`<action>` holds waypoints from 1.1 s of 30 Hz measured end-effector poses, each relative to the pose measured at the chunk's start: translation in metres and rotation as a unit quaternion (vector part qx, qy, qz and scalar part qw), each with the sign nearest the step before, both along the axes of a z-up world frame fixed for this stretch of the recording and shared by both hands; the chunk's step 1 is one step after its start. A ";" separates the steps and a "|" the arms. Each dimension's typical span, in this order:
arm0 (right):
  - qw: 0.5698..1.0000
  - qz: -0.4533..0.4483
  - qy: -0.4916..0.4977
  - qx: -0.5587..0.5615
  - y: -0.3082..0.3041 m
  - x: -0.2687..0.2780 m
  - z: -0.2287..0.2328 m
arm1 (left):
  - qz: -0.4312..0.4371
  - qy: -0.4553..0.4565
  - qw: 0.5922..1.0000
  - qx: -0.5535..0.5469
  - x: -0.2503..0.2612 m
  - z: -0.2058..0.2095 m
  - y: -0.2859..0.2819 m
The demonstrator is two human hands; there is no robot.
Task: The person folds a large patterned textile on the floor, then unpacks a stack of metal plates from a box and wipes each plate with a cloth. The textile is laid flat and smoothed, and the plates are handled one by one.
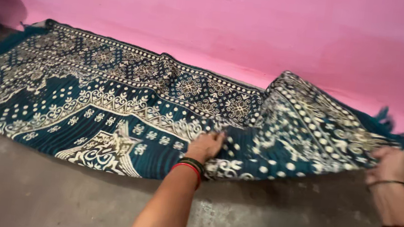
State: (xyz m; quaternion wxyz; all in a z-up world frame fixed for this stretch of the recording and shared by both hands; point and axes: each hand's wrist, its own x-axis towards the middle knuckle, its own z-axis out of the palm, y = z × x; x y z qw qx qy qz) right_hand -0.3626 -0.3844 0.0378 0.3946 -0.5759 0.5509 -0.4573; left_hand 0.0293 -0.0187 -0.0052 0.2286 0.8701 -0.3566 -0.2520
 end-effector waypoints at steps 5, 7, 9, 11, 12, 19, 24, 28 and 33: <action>0.960 -0.057 0.235 0.140 0.055 -0.041 -0.046 | -0.179 -0.007 0.969 0.171 -0.024 0.000 0.003; 0.865 0.016 0.450 0.223 0.086 -0.061 -0.072 | -0.168 -0.022 0.973 0.154 -0.043 -0.007 -0.003; 0.704 0.170 0.628 0.286 0.110 -0.071 -0.081 | -0.178 -0.005 0.949 0.259 -0.049 -0.011 -0.018; 0.545 0.330 0.731 0.245 0.116 -0.069 -0.067 | -0.154 -0.013 0.948 0.279 -0.053 -0.015 -0.035; 0.371 0.467 0.798 0.092 0.115 -0.065 -0.056 | -0.126 -0.027 0.960 0.247 -0.057 -0.019 -0.041; 0.828 0.056 0.557 -0.026 0.072 0.013 -0.013 | -0.035 -0.164 0.986 -0.012 -0.083 -0.032 -0.069; 0.819 0.067 0.569 -0.033 0.033 0.017 -0.075 | -0.115 -0.154 0.981 -0.009 -0.087 -0.032 -0.074; 0.816 0.020 0.573 0.073 0.009 -0.001 -0.126 | -0.157 -0.146 0.976 0.038 -0.074 -0.036 -0.059; 0.847 -0.019 0.529 0.032 -0.008 -0.011 -0.139 | -0.124 -0.124 0.984 0.044 -0.080 -0.048 -0.051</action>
